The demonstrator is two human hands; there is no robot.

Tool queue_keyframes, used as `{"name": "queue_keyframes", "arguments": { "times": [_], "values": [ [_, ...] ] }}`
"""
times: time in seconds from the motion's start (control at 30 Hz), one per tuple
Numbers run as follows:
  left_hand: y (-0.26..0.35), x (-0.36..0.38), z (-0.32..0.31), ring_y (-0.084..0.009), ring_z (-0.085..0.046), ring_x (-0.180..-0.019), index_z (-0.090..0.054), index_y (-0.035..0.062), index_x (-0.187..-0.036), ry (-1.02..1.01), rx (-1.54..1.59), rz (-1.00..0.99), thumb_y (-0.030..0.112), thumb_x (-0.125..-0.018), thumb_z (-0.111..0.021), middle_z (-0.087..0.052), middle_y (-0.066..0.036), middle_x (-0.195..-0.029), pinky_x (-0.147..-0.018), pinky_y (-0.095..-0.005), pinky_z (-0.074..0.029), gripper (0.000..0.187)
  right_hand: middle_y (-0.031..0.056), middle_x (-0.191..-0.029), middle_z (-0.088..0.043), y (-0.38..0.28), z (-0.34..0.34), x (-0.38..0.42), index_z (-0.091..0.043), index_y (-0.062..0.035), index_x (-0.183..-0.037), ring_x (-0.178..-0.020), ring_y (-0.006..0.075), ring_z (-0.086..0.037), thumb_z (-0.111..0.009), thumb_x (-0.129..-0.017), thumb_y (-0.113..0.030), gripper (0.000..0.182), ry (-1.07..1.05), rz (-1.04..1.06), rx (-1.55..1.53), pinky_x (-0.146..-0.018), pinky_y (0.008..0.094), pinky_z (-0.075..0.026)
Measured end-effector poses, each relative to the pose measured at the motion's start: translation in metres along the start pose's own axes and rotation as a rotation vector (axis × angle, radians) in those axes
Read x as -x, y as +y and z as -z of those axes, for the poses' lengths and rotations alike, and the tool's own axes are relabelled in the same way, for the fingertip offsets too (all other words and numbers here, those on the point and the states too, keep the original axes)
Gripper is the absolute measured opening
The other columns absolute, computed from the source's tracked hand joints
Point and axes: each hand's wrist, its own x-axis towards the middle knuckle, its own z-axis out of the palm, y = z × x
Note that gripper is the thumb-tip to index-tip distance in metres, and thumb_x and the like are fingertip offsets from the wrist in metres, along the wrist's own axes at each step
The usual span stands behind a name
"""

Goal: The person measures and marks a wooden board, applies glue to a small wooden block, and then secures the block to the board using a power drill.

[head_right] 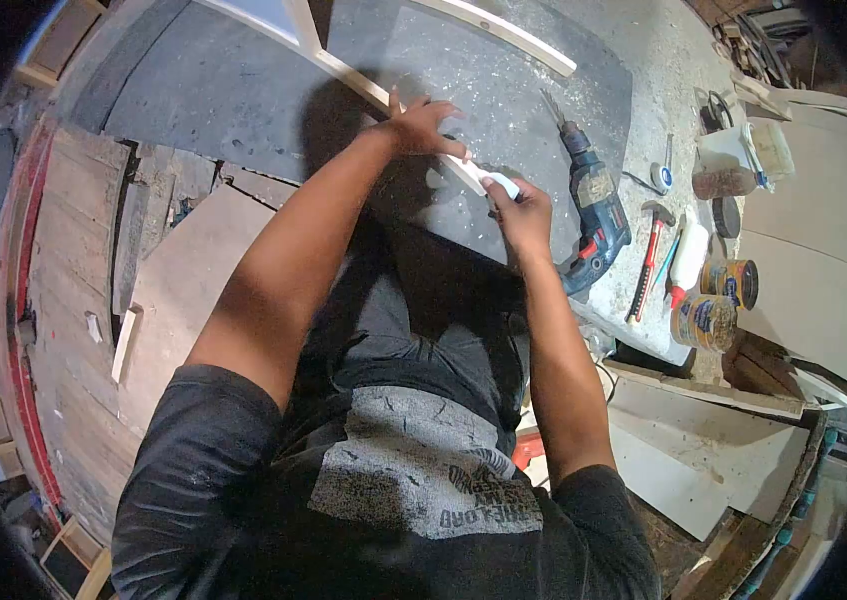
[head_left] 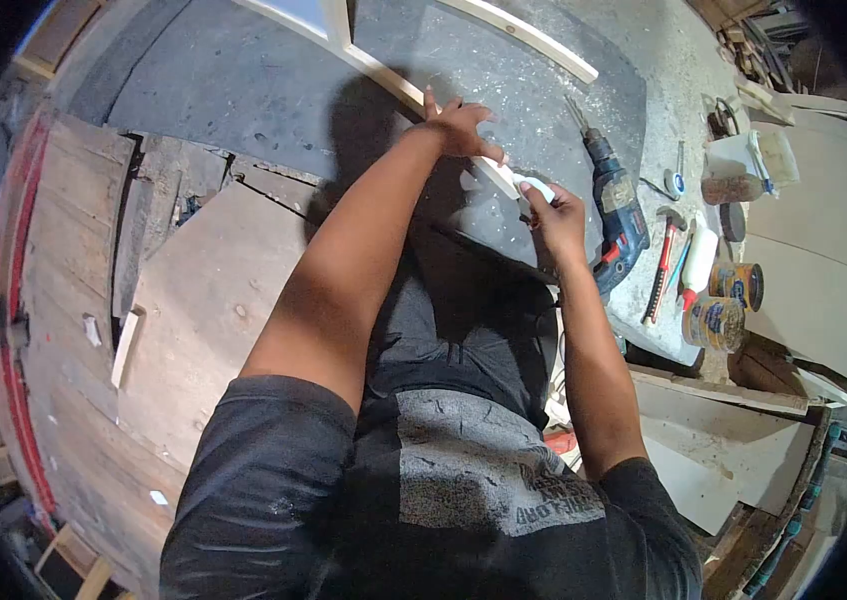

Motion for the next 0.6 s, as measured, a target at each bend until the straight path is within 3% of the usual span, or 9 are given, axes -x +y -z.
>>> {"name": "queue_keyframes", "arguments": {
  "times": [0.6],
  "values": [
    [-0.0012, -0.0033, -0.0025, -0.0353, -0.021, -0.141, -0.046, 0.0244, -0.137, 0.000, -0.044, 0.001, 0.074, -0.060, -0.064, -0.037, -0.003, -0.148, -0.105, -0.0673, 0.012, 0.093, -0.0022, -0.057, -0.054, 0.0016, 0.0020, -0.0037, -0.070, -0.0005, -0.084, -0.048, 0.0062, -0.046, -0.071, -0.083, -0.025, 0.024, 0.001, 0.006, 0.035, -0.045, 0.0234, -0.037]
  ]
}}
